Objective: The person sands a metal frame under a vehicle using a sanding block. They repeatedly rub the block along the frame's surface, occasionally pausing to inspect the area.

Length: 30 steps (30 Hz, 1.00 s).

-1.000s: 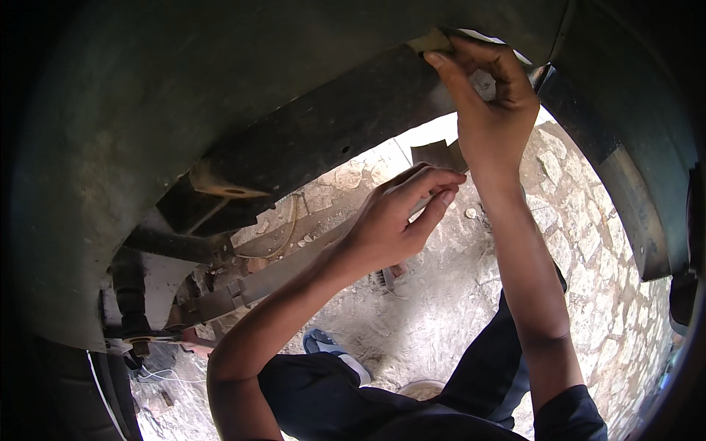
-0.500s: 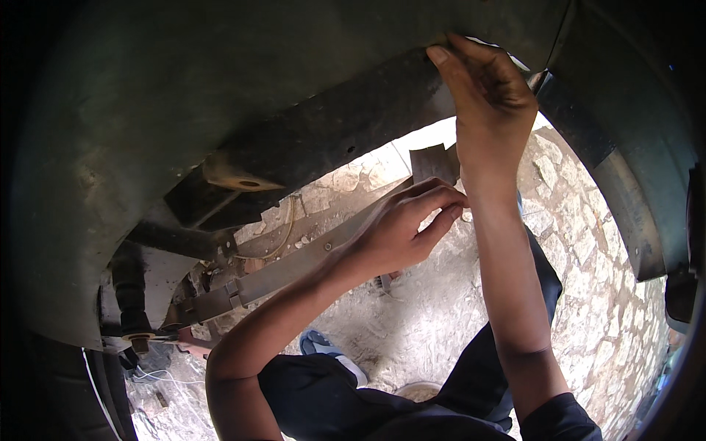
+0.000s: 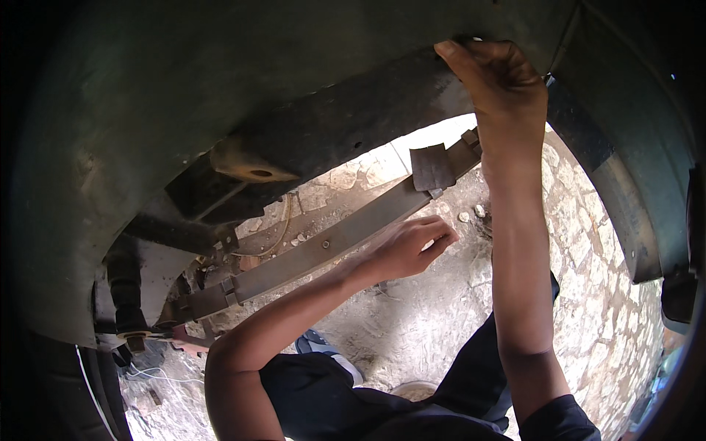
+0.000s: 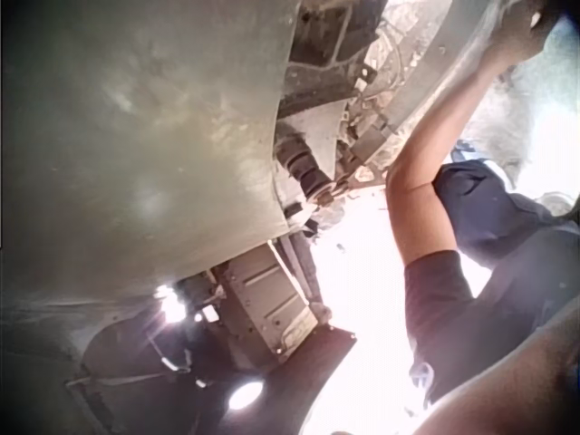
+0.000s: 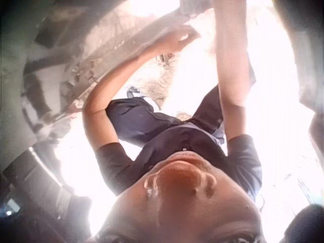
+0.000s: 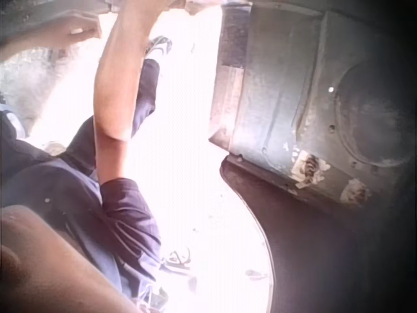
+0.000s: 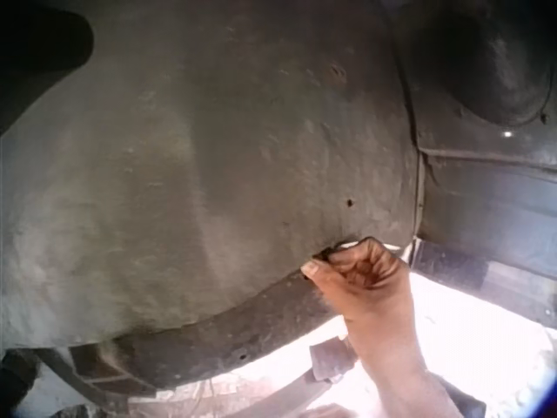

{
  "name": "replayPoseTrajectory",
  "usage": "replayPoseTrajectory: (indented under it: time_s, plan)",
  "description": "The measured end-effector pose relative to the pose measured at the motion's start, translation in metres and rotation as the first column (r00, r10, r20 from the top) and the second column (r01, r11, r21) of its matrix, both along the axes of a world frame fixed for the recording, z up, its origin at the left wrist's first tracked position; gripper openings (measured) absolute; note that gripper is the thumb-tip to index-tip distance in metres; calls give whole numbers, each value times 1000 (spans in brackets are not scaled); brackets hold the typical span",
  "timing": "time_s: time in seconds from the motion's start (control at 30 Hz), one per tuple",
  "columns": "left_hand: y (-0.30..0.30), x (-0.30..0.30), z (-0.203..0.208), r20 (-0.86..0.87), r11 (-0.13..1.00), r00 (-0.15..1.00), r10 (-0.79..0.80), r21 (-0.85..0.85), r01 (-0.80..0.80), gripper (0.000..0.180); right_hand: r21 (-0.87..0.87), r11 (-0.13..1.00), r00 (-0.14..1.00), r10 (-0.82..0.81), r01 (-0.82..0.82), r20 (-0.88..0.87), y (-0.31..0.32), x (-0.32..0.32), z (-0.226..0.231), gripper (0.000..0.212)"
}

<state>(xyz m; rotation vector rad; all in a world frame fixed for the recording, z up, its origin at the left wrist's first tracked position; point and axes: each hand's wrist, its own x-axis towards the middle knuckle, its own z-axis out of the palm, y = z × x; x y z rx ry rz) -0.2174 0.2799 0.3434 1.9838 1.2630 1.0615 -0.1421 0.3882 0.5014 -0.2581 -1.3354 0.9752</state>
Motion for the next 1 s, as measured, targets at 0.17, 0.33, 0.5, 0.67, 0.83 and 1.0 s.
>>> replayPoseTrajectory:
  time_s: [0.17, 0.33, 0.5, 0.67, 0.83, 1.0]
  plan:
    - [2, 2, -47, -100, 999, 994, -48, -29, 46, 21, -29, 999, 996, 21, -18, 88, 0, 7, 6, 20]
    - [-10, -2, -54, -200, 982, 972, -123, -168, 90, 24, 11, 994, 989, -108, 107, 105, -2, 3, -5, 22]
    - [-16, -7, -62, -214, 968, 963, -164, -221, 115, 24, 58, 964, 958, -264, 259, 109, -3, 6, -32, 30]
    - [-17, -9, -71, -245, 966, 953, -176, -232, 119, 27, 118, 936, 935, -342, 331, 94, -7, 5, -38, 41]
    - [-14, -8, -76, -281, 958, 938, -202, -255, 130, 24, 189, 902, 899, -415, 387, 140, 1, 7, -37, 44]
    - [-16, -10, -76, -300, 964, 936, -184, -240, 113, 23, 364, 799, 821, -555, 479, 136, 17, 11, -41, 38]
